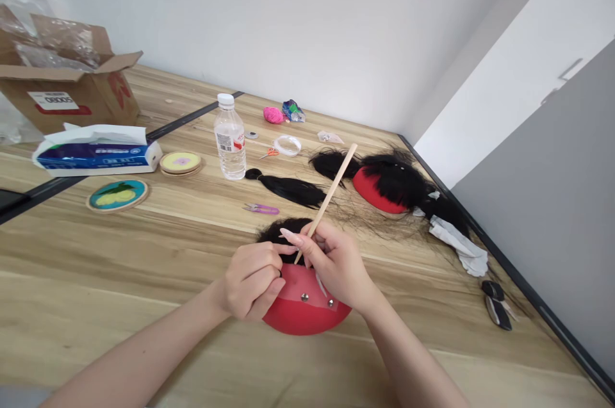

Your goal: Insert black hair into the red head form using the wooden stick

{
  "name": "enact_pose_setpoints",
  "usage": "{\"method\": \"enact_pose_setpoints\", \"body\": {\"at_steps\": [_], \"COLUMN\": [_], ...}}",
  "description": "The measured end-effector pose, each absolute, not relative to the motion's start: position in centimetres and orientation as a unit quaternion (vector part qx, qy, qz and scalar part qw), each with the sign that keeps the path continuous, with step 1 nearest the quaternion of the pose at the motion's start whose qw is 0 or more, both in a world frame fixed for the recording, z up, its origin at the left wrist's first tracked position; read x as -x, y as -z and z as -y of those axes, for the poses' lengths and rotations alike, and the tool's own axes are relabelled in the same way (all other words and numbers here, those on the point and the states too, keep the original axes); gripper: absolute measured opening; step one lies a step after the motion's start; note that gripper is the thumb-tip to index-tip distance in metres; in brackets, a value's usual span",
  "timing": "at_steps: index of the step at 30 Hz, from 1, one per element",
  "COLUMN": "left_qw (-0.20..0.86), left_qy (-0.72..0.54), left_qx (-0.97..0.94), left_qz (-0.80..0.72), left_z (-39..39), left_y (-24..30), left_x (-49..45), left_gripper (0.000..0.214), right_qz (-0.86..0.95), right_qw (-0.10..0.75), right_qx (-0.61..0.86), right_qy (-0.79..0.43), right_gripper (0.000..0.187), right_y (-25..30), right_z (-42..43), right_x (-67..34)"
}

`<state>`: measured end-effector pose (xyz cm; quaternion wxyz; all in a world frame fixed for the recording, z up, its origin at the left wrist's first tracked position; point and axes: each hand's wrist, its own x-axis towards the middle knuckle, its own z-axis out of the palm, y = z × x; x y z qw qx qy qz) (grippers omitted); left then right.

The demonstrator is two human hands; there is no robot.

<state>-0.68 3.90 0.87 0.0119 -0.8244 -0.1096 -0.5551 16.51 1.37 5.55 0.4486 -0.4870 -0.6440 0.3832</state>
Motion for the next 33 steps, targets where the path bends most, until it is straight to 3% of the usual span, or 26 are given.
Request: {"method": "enact_pose_setpoints", "body": {"at_steps": [16, 33], "left_qw": [0.028, 0.032], "left_qy": [0.547, 0.543], "left_qx": [0.83, 0.832], "left_qz": [0.106, 0.106], "left_z": [-3.87, -3.95], "left_y": [-1.0, -0.85], "left_x": [0.76, 0.74], "left_gripper": [0.023, 0.022], "right_qz": [0.656, 0.673], "right_qw": [0.442, 0.43], "right_qx": [0.495, 0.485], "right_qy": [-0.359, -0.356], "right_gripper": [0.021, 0.026], "right_y": [-5.24, -5.68], "right_z": [-1.34, -1.33], "right_x": [-16.55, -16.69]}}
